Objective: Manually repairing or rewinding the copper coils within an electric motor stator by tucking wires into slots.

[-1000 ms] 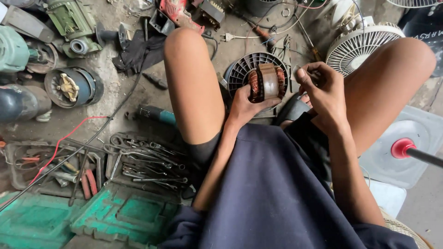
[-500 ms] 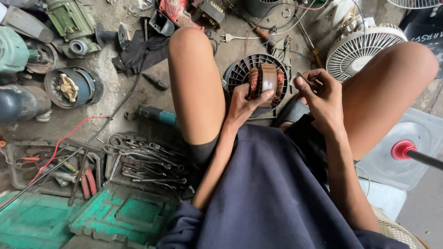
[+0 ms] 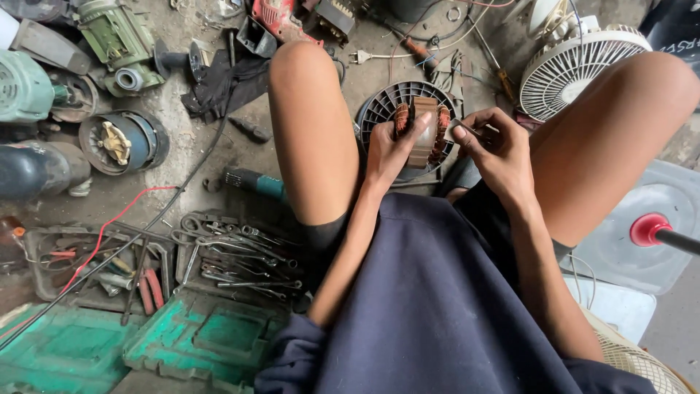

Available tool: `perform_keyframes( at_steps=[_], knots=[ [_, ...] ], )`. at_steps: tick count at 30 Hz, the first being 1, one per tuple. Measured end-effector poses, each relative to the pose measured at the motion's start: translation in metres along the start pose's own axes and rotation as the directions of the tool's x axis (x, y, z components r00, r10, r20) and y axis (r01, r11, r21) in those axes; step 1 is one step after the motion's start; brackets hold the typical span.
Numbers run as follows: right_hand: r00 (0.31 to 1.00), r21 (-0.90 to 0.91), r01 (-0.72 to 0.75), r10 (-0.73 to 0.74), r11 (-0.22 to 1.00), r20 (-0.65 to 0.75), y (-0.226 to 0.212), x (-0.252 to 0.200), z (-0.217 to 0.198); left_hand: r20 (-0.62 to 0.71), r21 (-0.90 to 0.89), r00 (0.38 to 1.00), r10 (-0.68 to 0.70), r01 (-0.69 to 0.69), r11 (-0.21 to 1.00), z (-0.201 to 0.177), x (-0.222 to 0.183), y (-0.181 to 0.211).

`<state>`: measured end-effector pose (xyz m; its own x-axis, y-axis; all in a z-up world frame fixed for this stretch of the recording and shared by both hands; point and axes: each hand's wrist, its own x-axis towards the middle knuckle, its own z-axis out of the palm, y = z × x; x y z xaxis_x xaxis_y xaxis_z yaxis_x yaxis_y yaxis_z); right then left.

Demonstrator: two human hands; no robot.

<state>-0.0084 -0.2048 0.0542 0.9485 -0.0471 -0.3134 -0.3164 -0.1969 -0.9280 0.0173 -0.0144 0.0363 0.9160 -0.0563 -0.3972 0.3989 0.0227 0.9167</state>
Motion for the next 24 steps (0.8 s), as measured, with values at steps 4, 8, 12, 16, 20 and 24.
perform_keyframes(
  at_steps=[4,8,12,16,20,24],
  knots=[
    [1.000,-0.006,0.019,-0.019,1.000,-0.022,-0.005,-0.002,-0.006,-0.076,0.053,0.978,-0.195,0.199,0.979,0.006,0.008,0.010],
    [0.998,0.002,0.037,-0.036,0.999,-0.057,-0.002,-0.003,-0.013,0.038,0.055,0.979,-0.199,0.197,0.979,-0.002,-0.006,0.070],
    [0.997,0.003,0.029,-0.029,1.000,-0.075,-0.010,-0.005,-0.012,0.038,0.056,0.985,-0.171,0.169,0.984,-0.002,0.000,0.047],
    [0.998,-0.002,0.016,-0.016,1.000,-0.066,-0.018,-0.008,-0.012,-0.021,0.043,0.963,-0.268,0.269,0.962,0.001,-0.002,0.046],
    [0.998,-0.063,0.027,-0.031,0.998,-0.061,-0.016,-0.003,-0.012,-0.059,0.084,0.956,-0.286,0.290,0.953,0.004,0.016,0.012],
    [1.000,-0.044,0.008,-0.009,0.999,-0.022,-0.028,0.003,-0.008,0.005,-0.018,0.965,-0.262,0.262,0.965,-0.006,0.011,0.017]
  ],
)
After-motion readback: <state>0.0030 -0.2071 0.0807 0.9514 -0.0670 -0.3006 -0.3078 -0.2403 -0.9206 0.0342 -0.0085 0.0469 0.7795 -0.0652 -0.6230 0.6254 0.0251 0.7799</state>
